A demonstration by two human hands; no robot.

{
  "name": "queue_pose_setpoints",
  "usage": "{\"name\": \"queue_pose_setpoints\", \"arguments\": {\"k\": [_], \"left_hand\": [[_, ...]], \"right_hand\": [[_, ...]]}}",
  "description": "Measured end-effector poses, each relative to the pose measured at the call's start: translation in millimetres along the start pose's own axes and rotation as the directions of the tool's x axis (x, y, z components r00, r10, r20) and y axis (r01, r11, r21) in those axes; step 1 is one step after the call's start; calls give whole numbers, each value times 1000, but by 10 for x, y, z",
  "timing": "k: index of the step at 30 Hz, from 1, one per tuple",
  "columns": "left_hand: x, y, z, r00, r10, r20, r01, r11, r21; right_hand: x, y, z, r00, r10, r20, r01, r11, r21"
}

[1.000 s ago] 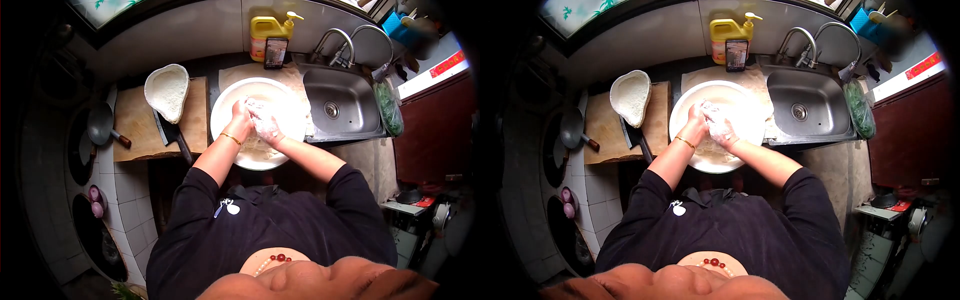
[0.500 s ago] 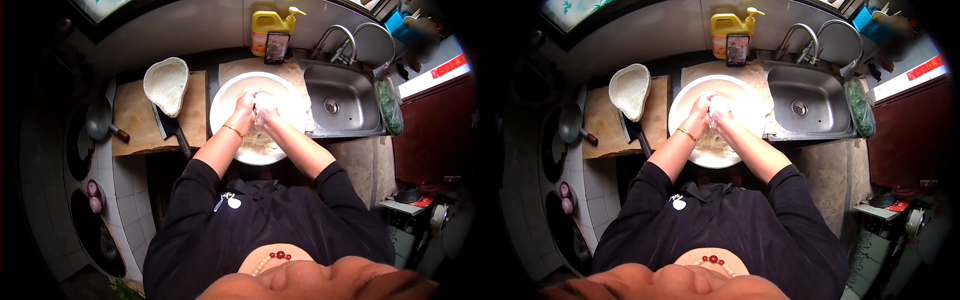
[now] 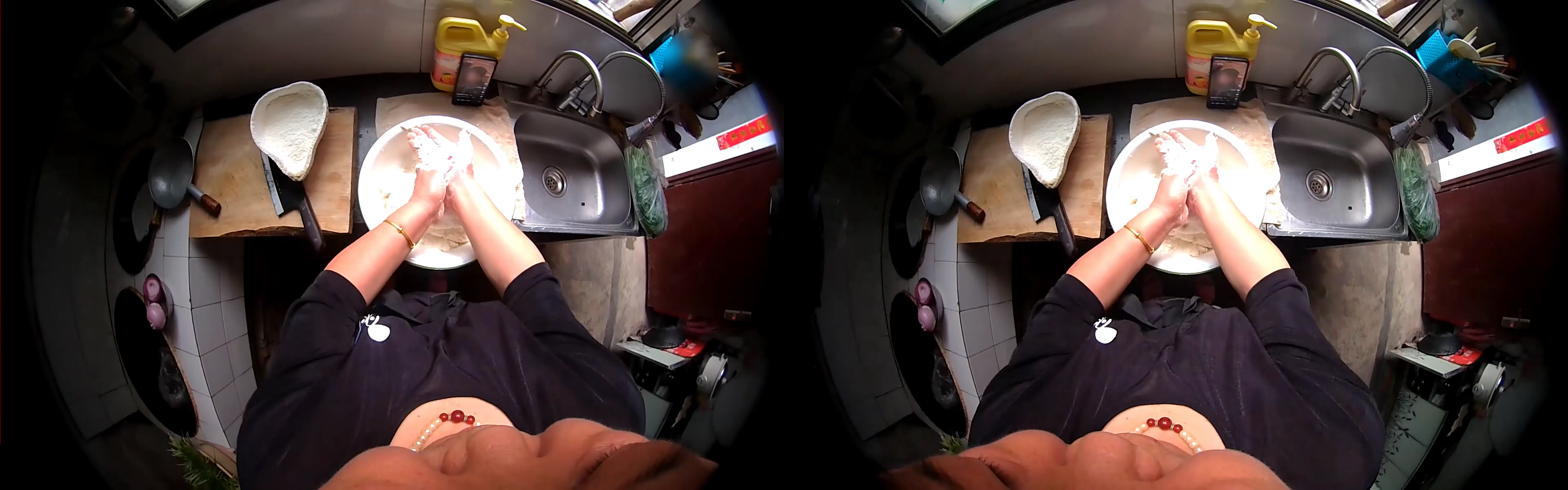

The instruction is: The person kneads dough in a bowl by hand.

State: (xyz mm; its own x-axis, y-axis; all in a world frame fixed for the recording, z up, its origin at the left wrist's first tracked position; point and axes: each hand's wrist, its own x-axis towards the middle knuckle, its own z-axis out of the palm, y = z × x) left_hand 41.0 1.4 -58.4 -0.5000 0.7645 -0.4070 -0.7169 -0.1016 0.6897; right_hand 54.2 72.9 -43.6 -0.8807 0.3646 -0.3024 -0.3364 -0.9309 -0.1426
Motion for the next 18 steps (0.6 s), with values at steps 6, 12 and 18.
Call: {"name": "queue_pose_setpoints", "arguments": {"k": [6, 12, 18], "left_hand": [[220, 14, -15, 999, -38, -19, 41, 983, 178], [439, 12, 38, 975, -44, -217, 79, 984, 158], [272, 293, 247, 933, -296, -206, 258, 947, -192]], "right_hand": [[19, 67, -113, 980, -179, -85, 129, 902, -413], [-125, 150, -268, 978, -133, -160, -15, 724, -690], [-168, 109, -125, 978, -154, -142, 39, 799, -600]]}}
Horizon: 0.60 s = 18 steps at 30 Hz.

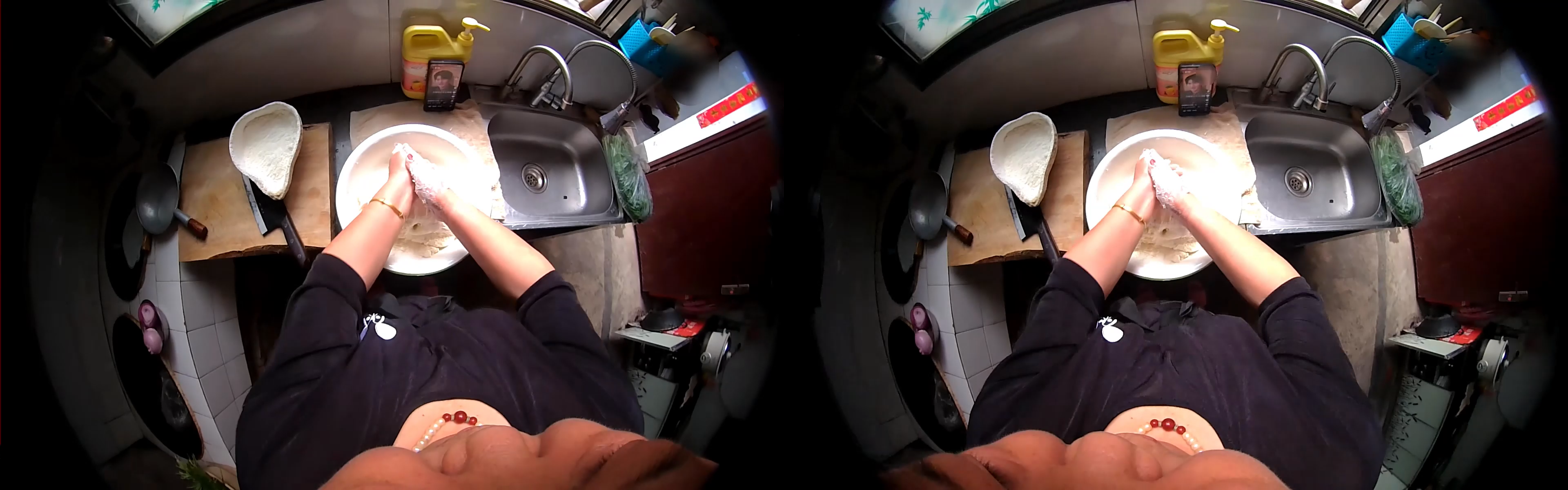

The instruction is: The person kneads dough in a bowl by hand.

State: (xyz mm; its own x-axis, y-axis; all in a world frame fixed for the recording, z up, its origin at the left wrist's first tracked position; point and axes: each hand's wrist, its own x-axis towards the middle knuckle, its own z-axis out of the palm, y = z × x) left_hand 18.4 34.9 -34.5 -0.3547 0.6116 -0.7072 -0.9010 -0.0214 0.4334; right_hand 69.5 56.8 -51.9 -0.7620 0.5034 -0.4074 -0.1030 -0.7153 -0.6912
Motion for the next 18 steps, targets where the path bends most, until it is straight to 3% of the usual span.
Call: {"name": "queue_pose_setpoints", "arguments": {"k": [1, 2, 5, 8, 10, 12, 17, 18], "left_hand": [[-9, -5, 1, 998, -69, -5, 69, 996, -48], [-10, -64, 57, 994, -1, -112, -5, 998, -56], [135, -124, -93, 998, 52, 25, -49, 995, -90], [-151, -165, 19, 980, 193, 36, -191, 980, -64], [241, -254, -173, 958, 275, -85, -265, 958, 111], [378, -247, -230, 945, 312, -100, -294, 942, 163], [515, -224, -281, 952, 287, 105, -285, 958, -32], [658, -252, -307, 957, 275, 88, -271, 961, -50]], "right_hand": [[65, -9, -27, 1000, -10, 15, 9, 998, 70], [118, -14, -68, 1000, -14, 26, 11, 992, 127], [176, -91, -114, 999, -15, 48, 3, 972, 236], [218, -106, -110, 998, -18, 59, 1, 963, 268], [248, -67, -111, 998, -24, 55, 10, 969, 248], [235, -35, -112, 999, -28, 46, 17, 974, 224], [145, -11, -165, 999, -39, 21, 35, 984, 175], [160, -9, -181, 999, -42, 24, 37, 983, 182]]}}
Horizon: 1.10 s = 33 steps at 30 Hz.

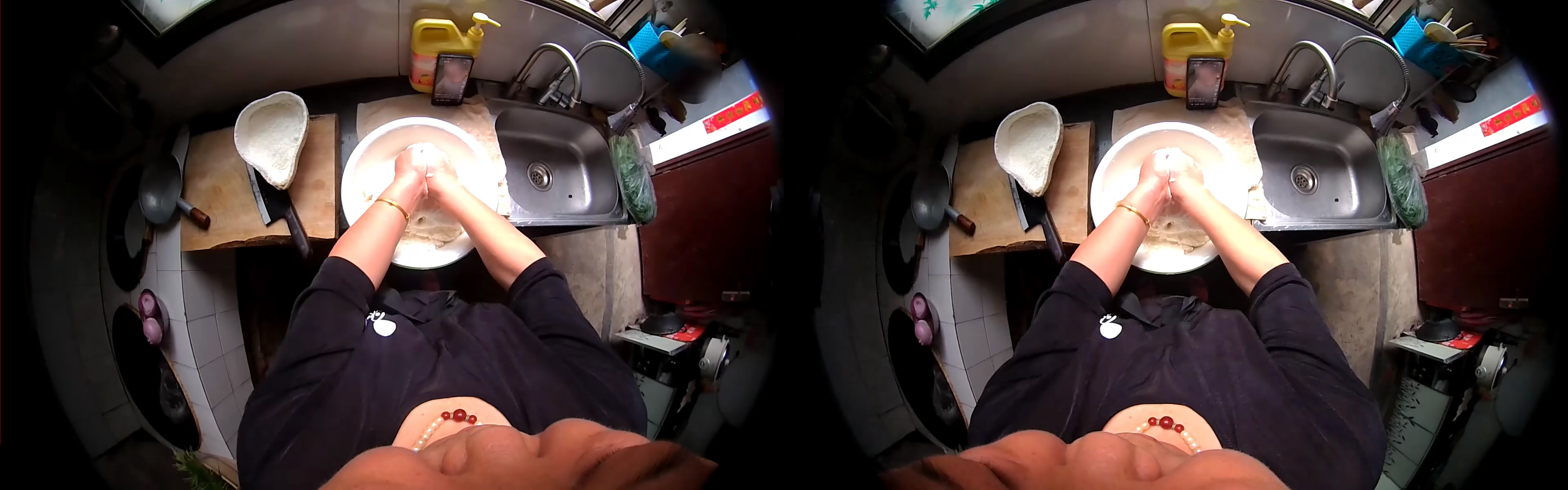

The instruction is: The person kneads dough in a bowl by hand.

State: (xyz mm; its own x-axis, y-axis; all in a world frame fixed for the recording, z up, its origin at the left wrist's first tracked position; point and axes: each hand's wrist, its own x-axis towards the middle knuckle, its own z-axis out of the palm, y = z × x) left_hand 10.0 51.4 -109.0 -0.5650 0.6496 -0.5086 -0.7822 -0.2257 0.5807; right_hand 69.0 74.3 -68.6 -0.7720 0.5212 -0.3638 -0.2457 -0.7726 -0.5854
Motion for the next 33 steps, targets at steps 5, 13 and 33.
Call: {"name": "queue_pose_setpoints", "arguments": {"k": [5, 13, 33], "left_hand": [[-176, 137, 212, 998, 18, -64, -6, 983, 184], [-268, 81, 263, 930, 328, 167, -344, 610, 714], [-151, -89, -50, 927, 45, 372, -332, 555, 763]], "right_hand": [[-68, -109, -18, 1000, -20, 1, 20, 999, 35], [-432, -224, -65, 996, -68, -62, 63, 995, -79], [-102, -218, -209, 998, -56, 33, 62, 964, -260]]}}
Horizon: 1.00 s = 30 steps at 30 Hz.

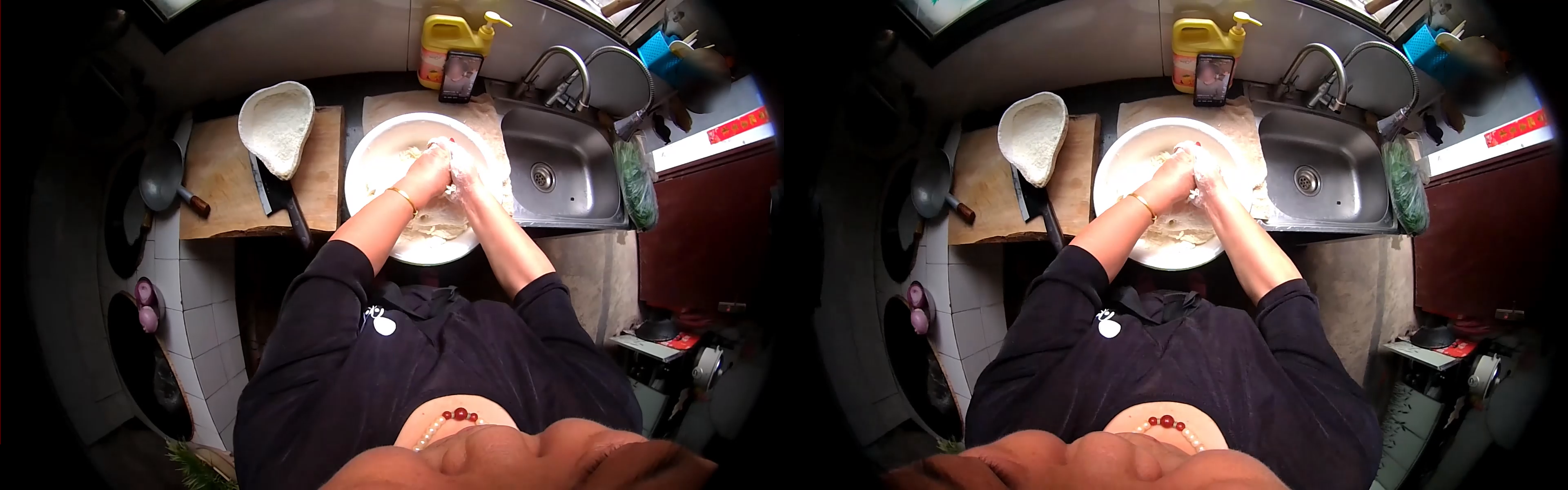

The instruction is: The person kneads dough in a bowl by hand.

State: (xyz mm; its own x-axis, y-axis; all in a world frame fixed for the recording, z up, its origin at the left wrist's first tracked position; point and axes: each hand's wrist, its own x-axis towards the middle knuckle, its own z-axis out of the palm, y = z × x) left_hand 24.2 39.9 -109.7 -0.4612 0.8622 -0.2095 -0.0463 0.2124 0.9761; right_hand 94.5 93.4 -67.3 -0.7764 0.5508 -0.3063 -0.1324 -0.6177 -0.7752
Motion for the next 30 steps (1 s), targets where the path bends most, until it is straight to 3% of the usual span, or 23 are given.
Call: {"name": "queue_pose_setpoints", "arguments": {"k": [1, 3, 5, 7, 9, 12, 14, 15, 16, 18, 21, 24, 26, 27, 30], "left_hand": [[-34, 103, -29, 999, 14, 36, -18, 994, 110], [-74, 401, -127, 986, -8, 167, -86, 833, 546], [-232, 588, -59, 992, -3, 122, -46, 918, 395], [-355, 803, -49, 976, 22, 217, -149, 792, 593], [-442, 979, -86, 900, -42, 435, -412, 246, 877], [-287, 331, 30, 971, 235, 41, -210, 763, 611], [-526, 805, -20, 997, -58, 42, 35, 904, 427], [-620, 965, -43, 977, -204, 67, 172, 929, 327], [-605, 853, -61, 993, -66, 100, 12, 884, 467], [-573, 647, -105, 956, 185, 226, -291, 664, 689], [-651, 653, -158, 952, 173, 252, -300, 690, 659], [-664, 554, -146, 965, 199, 169, -261, 712, 652], [-678, 412, -148, 965, 206, 164, -258, 866, 429], [-701, 371, -148, 964, 209, 163, -251, 919, 305], [-895, 665, -170, 961, 257, 104, -277, 880, 387]], "right_hand": [[-9, 12, 34, 1000, 13, -26, -12, 999, 47], [-23, 33, 82, 996, 39, -79, -27, 989, 143], [91, 60, -57, 997, 50, -52, -44, 993, 108], [288, 153, -269, 998, 52, -19, -50, 995, 82], [579, 337, -573, 999, 45, 23, -46, 997, 60], [760, 435, -707, 997, 62, 55, -64, 997, 39], [712, 390, -628, 993, 102, 60, -105, 994, 40], [688, 372, -608, 990, 125, 63, -128, 991, 46], [675, 363, -569, 986, 151, 67, -154, 987, 54], [663, 328, -514, 976, 201, 80, -207, 975, 79], [662, 281, -462, 951, 291, 105, -304, 941, 147], [683, 214, -376, 912, 382, 150, -410, 867, 284], [658, 181, -302, 897, 409, 166, -440, 795, 418], [531, 111, -151, 917, 377, 129, -389, 774, 500], [152, -5, 303, 968, 247, 52, -227, 761, 608]]}}
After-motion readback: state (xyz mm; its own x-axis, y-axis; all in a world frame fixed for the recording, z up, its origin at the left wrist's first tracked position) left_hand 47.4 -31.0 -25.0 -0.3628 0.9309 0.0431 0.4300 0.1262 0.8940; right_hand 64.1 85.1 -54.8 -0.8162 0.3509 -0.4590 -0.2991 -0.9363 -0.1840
